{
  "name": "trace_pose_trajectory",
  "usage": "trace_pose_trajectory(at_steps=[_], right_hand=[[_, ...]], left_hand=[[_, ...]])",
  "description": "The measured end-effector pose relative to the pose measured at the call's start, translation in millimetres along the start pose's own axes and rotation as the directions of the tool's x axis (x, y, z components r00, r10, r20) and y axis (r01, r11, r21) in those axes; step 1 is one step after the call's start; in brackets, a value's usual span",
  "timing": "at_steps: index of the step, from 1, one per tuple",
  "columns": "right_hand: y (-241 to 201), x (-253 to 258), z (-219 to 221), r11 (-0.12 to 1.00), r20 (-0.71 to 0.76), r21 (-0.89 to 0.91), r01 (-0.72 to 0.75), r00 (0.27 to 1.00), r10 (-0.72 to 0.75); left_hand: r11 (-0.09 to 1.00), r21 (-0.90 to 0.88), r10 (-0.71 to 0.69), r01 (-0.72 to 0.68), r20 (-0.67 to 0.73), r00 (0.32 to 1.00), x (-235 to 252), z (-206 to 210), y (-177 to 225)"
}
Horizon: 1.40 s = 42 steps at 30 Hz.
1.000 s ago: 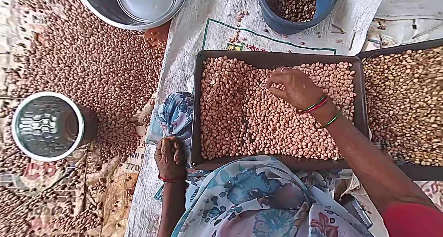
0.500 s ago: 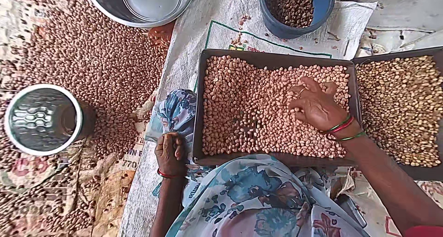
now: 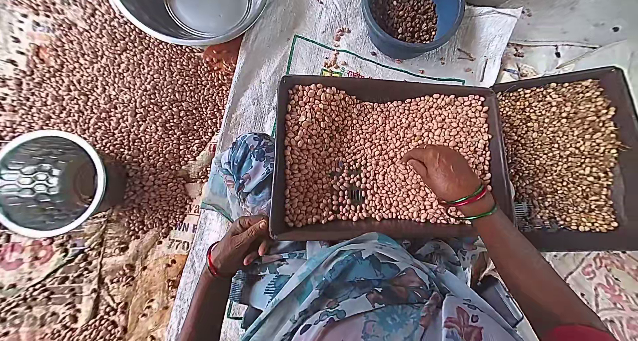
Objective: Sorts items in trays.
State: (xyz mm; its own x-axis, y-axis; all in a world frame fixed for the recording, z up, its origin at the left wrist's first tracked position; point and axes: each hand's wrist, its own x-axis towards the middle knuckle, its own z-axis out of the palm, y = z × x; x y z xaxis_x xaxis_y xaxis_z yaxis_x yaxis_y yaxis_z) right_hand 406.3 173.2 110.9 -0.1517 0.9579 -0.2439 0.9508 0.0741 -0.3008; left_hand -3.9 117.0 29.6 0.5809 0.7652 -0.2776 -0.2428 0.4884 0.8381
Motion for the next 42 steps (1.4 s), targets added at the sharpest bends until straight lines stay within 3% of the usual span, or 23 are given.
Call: trace_pose_trajectory(at_steps=[2, 4, 6, 9, 11, 14, 16, 17, 18, 21, 24, 28, 33, 36, 39, 42], right_hand=[[12, 10, -15, 0.994, -0.114, -0.013, -0.105, 0.988, 0.103], [27, 18, -20, 0.997, -0.218, 0.008, -0.075, 0.973, 0.075], [39, 26, -13, 0.998, -0.237, 0.051, 0.026, 0.971, -0.013], [46, 30, 1, 0.997, -0.188, 0.052, 0.058, 0.981, -0.048], [52, 21, -6, 0.997, -0.261, 0.065, 0.051, 0.965, -0.032], [65, -9, -47, 0.966, -0.434, 0.077, -0.248, 0.864, 0.256], [79, -24, -71, 0.874, -0.456, 0.113, -0.472, 0.757, 0.468], [84, -29, -74, 0.862, -0.453, 0.121, -0.492, 0.746, 0.489], [82, -32, -70, 0.890, -0.449, 0.114, -0.441, 0.777, 0.442], [58, -32, -35, 0.990, -0.332, 0.128, -0.058, 0.938, 0.098], [38, -31, -7, 0.977, -0.206, 0.189, 0.101, 0.977, -0.061], [37, -38, 0, 0.984, -0.252, 0.167, 0.054, 0.968, -0.010], [9, -33, 26, 0.963, -0.208, 0.191, 0.192, 0.966, -0.151], [-14, -20, 43, 0.945, -0.161, 0.140, 0.296, 0.948, -0.273], [-45, -3, 49, 0.875, -0.181, 0.157, 0.457, 0.885, -0.429], [-90, 14, 62, 0.708, -0.114, 0.334, 0.622, 0.772, -0.625]], left_hand=[[1.000, 0.015, 0.028, -0.027, -0.086, 0.996, 1, 2, -3], [0.997, 0.020, 0.081, -0.079, -0.154, 0.985, 0, 0, -8], [0.992, 0.027, 0.126, -0.123, -0.175, 0.977, 0, -2, -12], [0.988, 0.025, 0.158, -0.156, -0.159, 0.975, 2, -3, -14], [0.985, 0.026, 0.172, -0.170, -0.150, 0.974, 3, -2, -15], [0.982, 0.016, 0.186, -0.186, -0.166, 0.968, 1, -1, -16], [0.980, 0.017, 0.197, -0.197, -0.173, 0.965, 2, -1, -16], [0.979, 0.014, 0.203, -0.203, -0.175, 0.963, 2, -1, -17], [0.978, 0.013, 0.207, -0.208, -0.172, 0.963, 3, -3, -18], [0.975, 0.037, 0.221, -0.218, -0.164, 0.961, 3, -3, -19], [0.968, 0.076, 0.250, -0.240, -0.188, 0.950, 3, -2, -21], [0.956, 0.108, 0.290, -0.273, -0.213, 0.933, 3, -1, -25], [0.932, 0.127, 0.363, -0.341, -0.274, 0.891, 6, 2, -28], [0.907, 0.161, 0.421, -0.389, -0.367, 0.830, 7, 10, -33], [0.889, 0.187, 0.456, -0.418, -0.455, 0.765, 7, 16, -35], [0.885, 0.182, 0.462, -0.428, -0.454, 0.762, 9, 16, -35]])
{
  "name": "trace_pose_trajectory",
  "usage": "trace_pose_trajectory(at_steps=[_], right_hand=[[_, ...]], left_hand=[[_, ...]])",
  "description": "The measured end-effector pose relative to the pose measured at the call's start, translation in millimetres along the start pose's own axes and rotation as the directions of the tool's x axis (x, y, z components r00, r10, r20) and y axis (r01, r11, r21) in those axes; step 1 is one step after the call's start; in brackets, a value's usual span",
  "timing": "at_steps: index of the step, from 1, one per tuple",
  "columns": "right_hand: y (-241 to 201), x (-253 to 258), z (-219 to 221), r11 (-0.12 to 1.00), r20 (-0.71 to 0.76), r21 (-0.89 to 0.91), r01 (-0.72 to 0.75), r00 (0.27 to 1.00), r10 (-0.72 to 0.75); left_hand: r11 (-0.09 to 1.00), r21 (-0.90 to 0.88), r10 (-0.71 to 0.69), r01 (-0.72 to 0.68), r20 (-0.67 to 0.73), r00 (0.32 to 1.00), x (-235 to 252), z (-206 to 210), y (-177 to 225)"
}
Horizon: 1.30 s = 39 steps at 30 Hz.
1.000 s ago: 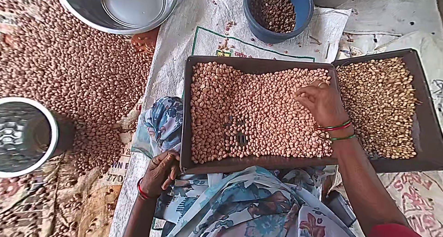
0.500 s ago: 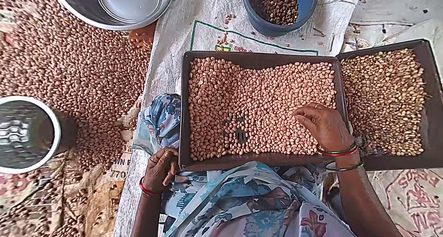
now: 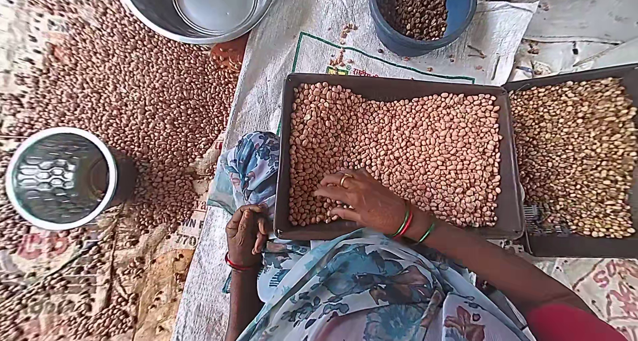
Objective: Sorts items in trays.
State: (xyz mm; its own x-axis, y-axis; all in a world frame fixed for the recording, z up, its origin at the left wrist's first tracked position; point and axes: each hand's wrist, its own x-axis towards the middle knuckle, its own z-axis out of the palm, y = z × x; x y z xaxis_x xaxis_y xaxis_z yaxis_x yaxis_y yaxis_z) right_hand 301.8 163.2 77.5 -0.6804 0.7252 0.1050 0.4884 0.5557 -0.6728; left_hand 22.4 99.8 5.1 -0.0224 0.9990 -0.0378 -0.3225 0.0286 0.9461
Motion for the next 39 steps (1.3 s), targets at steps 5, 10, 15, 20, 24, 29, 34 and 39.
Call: trace_pose_trajectory(at_steps=[5, 10, 15, 20, 24, 29, 34, 39], right_hand=[[6, 41, 21, 0.998, 0.354, 0.020, 0.058, 0.933, -0.062], [48, -1, -73, 0.874, 0.115, -0.366, -0.318, 0.917, 0.382], [31, -31, -67, 0.917, 0.015, -0.334, -0.218, 0.972, 0.236], [17, -58, -29, 0.988, 0.331, -0.059, -0.140, 0.931, 0.152], [29, -66, -87, 0.850, 0.194, -0.316, -0.423, 0.848, 0.494], [58, -58, -86, 0.785, -0.246, -0.367, -0.499, 0.866, 0.436], [69, -54, -97, 0.833, -0.253, -0.150, -0.532, 0.836, 0.488], [99, -17, -114, 0.726, -0.176, 0.512, -0.459, 0.772, 0.611]], left_hand=[[1.000, -0.019, -0.017, 0.017, 0.014, 1.000, 0, -2, 0], [0.998, -0.063, 0.007, -0.005, 0.044, 0.999, 0, -7, -4], [0.998, -0.065, -0.005, 0.009, 0.047, 0.999, 1, -6, -3], [0.999, -0.054, 0.014, -0.010, 0.063, 0.998, 2, -8, -4], [0.998, -0.066, 0.017, -0.013, 0.066, 0.998, 2, -9, -4], [0.998, -0.057, 0.040, -0.035, 0.088, 0.995, 2, -9, -6], [0.998, -0.061, 0.024, -0.020, 0.061, 0.998, 2, -6, -4], [0.998, -0.057, 0.025, -0.020, 0.087, 0.996, 4, -9, -5]])
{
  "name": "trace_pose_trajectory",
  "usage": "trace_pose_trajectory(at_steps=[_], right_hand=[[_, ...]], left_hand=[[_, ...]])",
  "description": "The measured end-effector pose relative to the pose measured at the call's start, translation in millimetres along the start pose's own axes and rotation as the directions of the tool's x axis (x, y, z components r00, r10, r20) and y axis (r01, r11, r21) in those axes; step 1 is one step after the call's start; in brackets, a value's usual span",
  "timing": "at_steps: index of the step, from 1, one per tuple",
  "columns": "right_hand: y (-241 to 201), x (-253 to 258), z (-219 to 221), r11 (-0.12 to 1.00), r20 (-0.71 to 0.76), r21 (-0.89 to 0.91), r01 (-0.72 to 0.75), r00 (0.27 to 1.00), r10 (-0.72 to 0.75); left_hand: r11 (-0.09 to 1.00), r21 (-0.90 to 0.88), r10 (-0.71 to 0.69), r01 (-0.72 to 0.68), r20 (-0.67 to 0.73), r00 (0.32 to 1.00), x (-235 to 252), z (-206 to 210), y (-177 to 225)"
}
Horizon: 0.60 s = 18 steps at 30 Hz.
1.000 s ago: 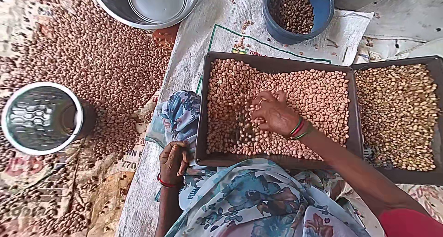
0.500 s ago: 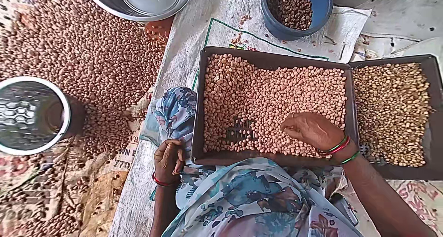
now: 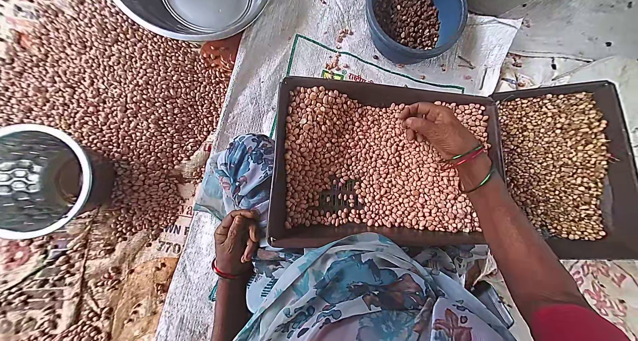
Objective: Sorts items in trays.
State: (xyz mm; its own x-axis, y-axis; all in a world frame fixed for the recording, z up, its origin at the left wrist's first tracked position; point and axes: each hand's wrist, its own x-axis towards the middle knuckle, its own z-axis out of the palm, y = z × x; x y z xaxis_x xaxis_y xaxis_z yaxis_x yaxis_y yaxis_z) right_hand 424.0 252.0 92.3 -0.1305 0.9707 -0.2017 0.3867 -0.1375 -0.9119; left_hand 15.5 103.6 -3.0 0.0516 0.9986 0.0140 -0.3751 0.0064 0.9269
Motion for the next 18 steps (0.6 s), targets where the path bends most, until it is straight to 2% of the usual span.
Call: trace_pose_trajectory(at_steps=[1, 2, 4, 6, 8, 9, 11, 13, 14, 15, 16, 18], right_hand=[[0, 12, 7, 0.996, -0.030, -0.091, -0.007, 1.000, 0.005], [-2, 23, 13, 0.964, -0.042, -0.264, -0.023, 0.999, 0.012], [-6, 36, 29, 0.820, -0.004, -0.571, -0.021, 1.000, 0.023], [-7, 42, 39, 0.704, 0.064, -0.710, 0.007, 0.996, 0.055], [-13, 36, 31, 0.687, 0.061, -0.727, 0.009, 0.997, 0.053], [-19, 27, 17, 0.686, 0.012, -0.728, 0.001, 1.000, 0.011], [-37, 0, -25, 0.642, -0.199, -0.759, -0.106, 0.977, -0.074], [-45, -29, -74, 0.573, -0.477, -0.746, -0.340, 0.873, -0.102], [-43, -39, -98, 0.570, -0.570, -0.699, -0.432, 0.818, -0.079], [-38, -46, -115, 0.575, -0.612, -0.669, -0.470, 0.788, -0.067], [-36, -49, -120, 0.585, -0.608, -0.667, -0.461, 0.791, -0.071], [-36, -47, -99, 0.636, -0.474, -0.710, -0.302, 0.873, -0.115]], left_hand=[[1.000, 0.008, -0.006, 0.006, -0.004, 1.000, 0, 1, 0], [1.000, 0.011, -0.009, 0.009, -0.010, 1.000, 0, 2, 1], [1.000, 0.011, -0.010, 0.010, -0.016, 1.000, 0, 2, 2], [1.000, 0.005, -0.003, 0.003, -0.009, 1.000, -1, 1, 1], [1.000, 0.002, 0.003, -0.003, -0.005, 1.000, -1, 2, 1], [1.000, 0.001, 0.004, -0.004, -0.005, 1.000, 0, 2, 0], [1.000, -0.004, -0.001, 0.001, -0.007, 1.000, 0, 2, 0], [1.000, -0.016, -0.012, 0.012, -0.010, 1.000, -1, 1, 1], [1.000, -0.019, -0.013, 0.012, -0.009, 1.000, -1, 0, 1], [1.000, -0.020, -0.013, 0.013, -0.009, 1.000, 0, 0, 1], [1.000, -0.020, -0.017, 0.017, -0.010, 1.000, 1, 0, 1], [0.999, -0.032, -0.028, 0.028, 0.009, 1.000, 2, 0, 1]])
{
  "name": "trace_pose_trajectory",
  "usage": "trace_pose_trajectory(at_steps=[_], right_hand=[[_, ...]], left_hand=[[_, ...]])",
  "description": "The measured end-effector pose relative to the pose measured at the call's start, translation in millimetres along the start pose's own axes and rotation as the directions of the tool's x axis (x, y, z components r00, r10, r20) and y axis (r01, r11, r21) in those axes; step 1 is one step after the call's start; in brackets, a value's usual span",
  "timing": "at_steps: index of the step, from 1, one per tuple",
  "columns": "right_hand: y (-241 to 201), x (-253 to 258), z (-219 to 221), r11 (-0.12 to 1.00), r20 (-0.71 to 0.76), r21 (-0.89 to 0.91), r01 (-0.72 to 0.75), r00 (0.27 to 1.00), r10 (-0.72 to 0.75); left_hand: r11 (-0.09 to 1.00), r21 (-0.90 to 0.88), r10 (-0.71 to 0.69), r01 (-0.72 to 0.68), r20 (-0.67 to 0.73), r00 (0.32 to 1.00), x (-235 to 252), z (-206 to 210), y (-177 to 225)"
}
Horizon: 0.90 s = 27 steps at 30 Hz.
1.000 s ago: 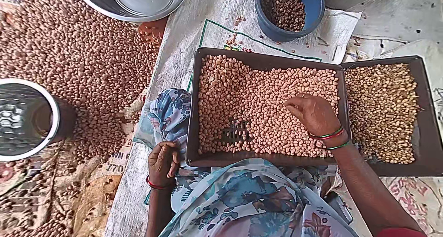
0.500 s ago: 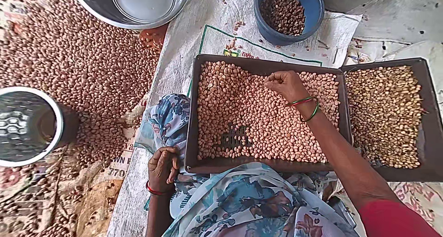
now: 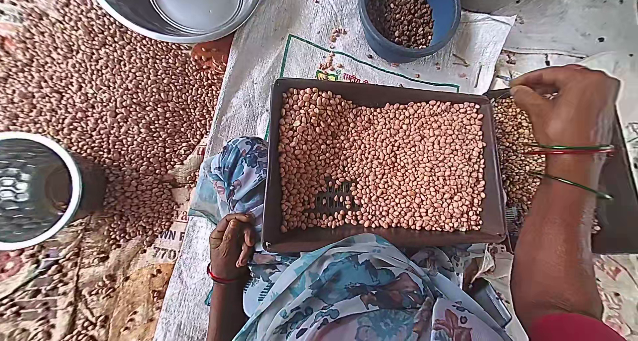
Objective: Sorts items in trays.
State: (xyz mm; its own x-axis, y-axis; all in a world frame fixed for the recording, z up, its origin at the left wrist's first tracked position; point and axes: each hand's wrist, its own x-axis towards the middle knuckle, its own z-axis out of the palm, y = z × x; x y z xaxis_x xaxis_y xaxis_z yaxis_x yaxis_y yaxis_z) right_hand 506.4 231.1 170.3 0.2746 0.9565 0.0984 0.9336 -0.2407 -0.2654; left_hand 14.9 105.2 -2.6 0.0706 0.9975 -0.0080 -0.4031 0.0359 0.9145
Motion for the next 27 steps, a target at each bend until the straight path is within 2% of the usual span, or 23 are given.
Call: trace_pose_trajectory(at_steps=[3, 6, 10, 13, 15, 16, 18, 20, 23, 25, 27], right_hand=[[-35, -5, 47, 0.951, 0.125, 0.203, 0.234, 0.957, -0.262], [-66, -5, 87, 0.899, 0.189, 0.282, 0.335, 0.899, -0.395], [-91, 3, 113, 0.911, 0.335, 0.186, 0.367, 0.848, -0.410], [-108, 3, 117, 0.938, 0.508, 0.001, 0.346, 0.808, -0.298], [-112, 4, 115, 0.934, 0.497, 0.035, 0.355, 0.805, -0.324], [-112, 4, 115, 0.918, 0.443, 0.118, 0.379, 0.807, -0.390], [-117, 2, 120, 0.845, 0.310, 0.316, 0.432, 0.794, -0.523], [-128, -1, 130, 0.769, 0.237, 0.408, 0.492, 0.756, -0.610], [-145, -12, 151, 0.732, 0.251, 0.363, 0.576, 0.696, -0.672], [-150, -20, 167, 0.704, 0.205, 0.295, 0.646, 0.677, -0.707], [-150, -23, 169, 0.706, 0.211, 0.292, 0.645, 0.676, -0.706]], left_hand=[[1.000, 0.014, 0.003, -0.003, 0.003, 1.000, 1, 2, 1], [0.999, 0.038, 0.030, -0.029, -0.022, 0.999, -2, 3, 1], [0.998, 0.041, 0.039, -0.038, -0.036, 0.999, -1, 4, 0], [0.999, 0.034, 0.031, -0.030, -0.024, 0.999, -1, 4, 0], [0.999, 0.023, 0.024, -0.024, -0.024, 0.999, 0, 3, 0], [1.000, 0.021, 0.023, -0.023, -0.025, 0.999, -1, 3, 0], [1.000, 0.009, 0.023, -0.022, -0.020, 1.000, -1, 1, 0], [1.000, 0.002, 0.021, -0.021, -0.011, 1.000, 0, 1, -1], [1.000, 0.005, 0.022, -0.021, -0.027, 0.999, -1, 3, -1], [1.000, 0.001, 0.030, -0.030, -0.037, 0.999, -2, 2, -1], [0.999, -0.010, 0.036, -0.036, -0.033, 0.999, -2, 2, -2]])
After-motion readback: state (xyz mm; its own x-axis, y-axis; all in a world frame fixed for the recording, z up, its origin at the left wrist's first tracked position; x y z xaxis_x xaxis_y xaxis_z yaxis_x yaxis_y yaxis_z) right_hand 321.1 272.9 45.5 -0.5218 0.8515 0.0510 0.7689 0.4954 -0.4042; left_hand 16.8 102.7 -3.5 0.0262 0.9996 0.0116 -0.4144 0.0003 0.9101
